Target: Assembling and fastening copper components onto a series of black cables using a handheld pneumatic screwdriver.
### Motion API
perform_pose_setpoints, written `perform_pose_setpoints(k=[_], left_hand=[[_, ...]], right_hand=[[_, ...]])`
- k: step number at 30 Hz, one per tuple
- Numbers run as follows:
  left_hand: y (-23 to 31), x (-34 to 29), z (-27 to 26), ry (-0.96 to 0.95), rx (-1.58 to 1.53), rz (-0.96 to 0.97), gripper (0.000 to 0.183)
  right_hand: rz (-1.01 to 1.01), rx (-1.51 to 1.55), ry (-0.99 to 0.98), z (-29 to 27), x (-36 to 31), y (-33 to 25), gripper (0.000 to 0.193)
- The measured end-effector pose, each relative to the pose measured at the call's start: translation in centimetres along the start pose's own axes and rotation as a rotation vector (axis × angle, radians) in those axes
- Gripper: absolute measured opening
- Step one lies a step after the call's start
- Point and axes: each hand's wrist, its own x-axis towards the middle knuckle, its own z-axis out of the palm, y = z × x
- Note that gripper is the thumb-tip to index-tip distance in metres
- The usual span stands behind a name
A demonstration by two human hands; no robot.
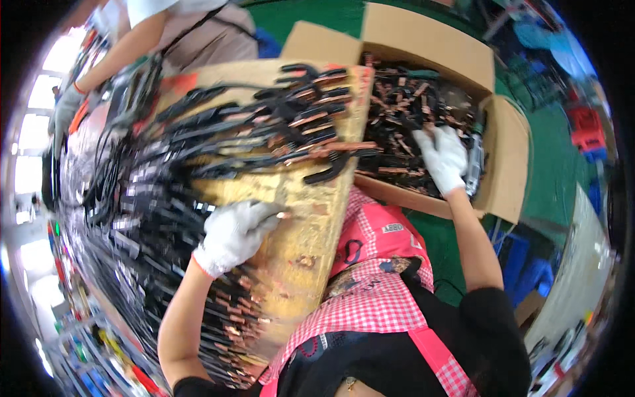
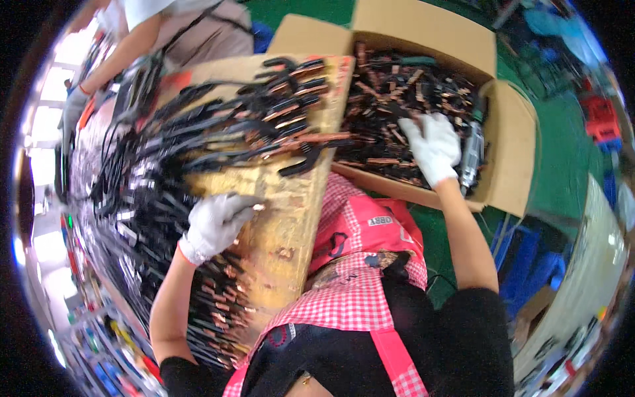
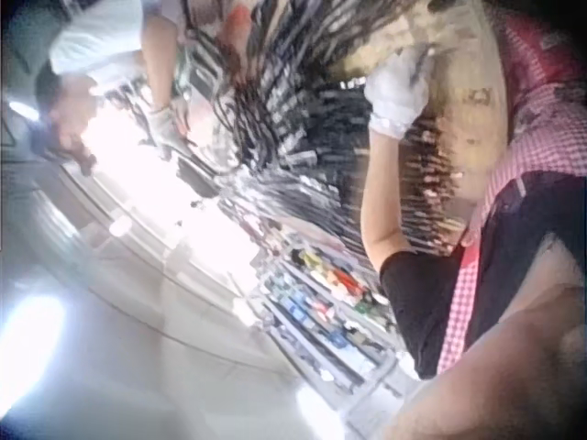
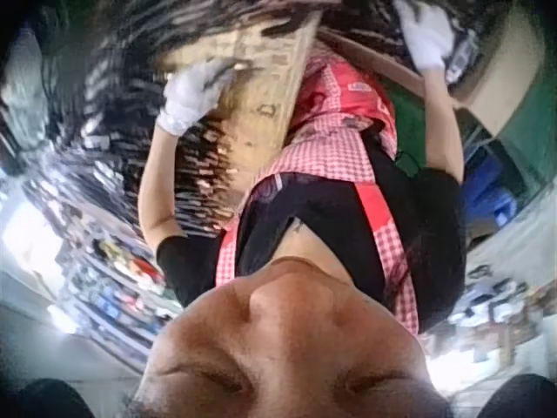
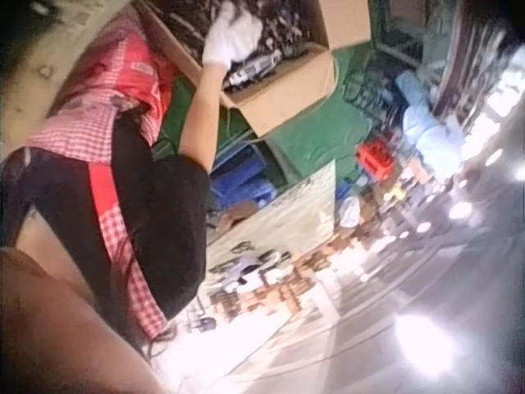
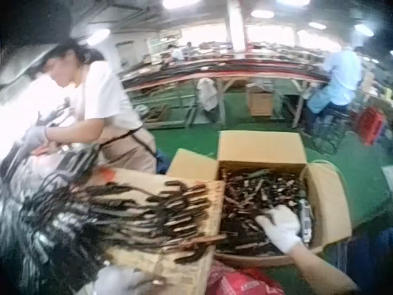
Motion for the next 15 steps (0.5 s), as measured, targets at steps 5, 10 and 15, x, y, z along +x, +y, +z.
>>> perform_pose_setpoints(k=[5,10,15], left_hand=[[-0.3,-0.6,-1.2,0.007,-0.216,-0.021,0.022],[0.0,-1.9,-1.7,0.038,-0.322,-0.143,0.024],[0.3,-2.4,-1.2,0.067,-0.371,-0.182,0.023]], right_hand=[[0.107,0.927,-0.053,-5.7,-6.0,-7.2,0.022],[-0.599,0.4,-0.308,-6.8,-7.6,-16.7,0.021],[-0.696,0.479,-0.193,-4.0,-8.4,-19.7,0.023]])
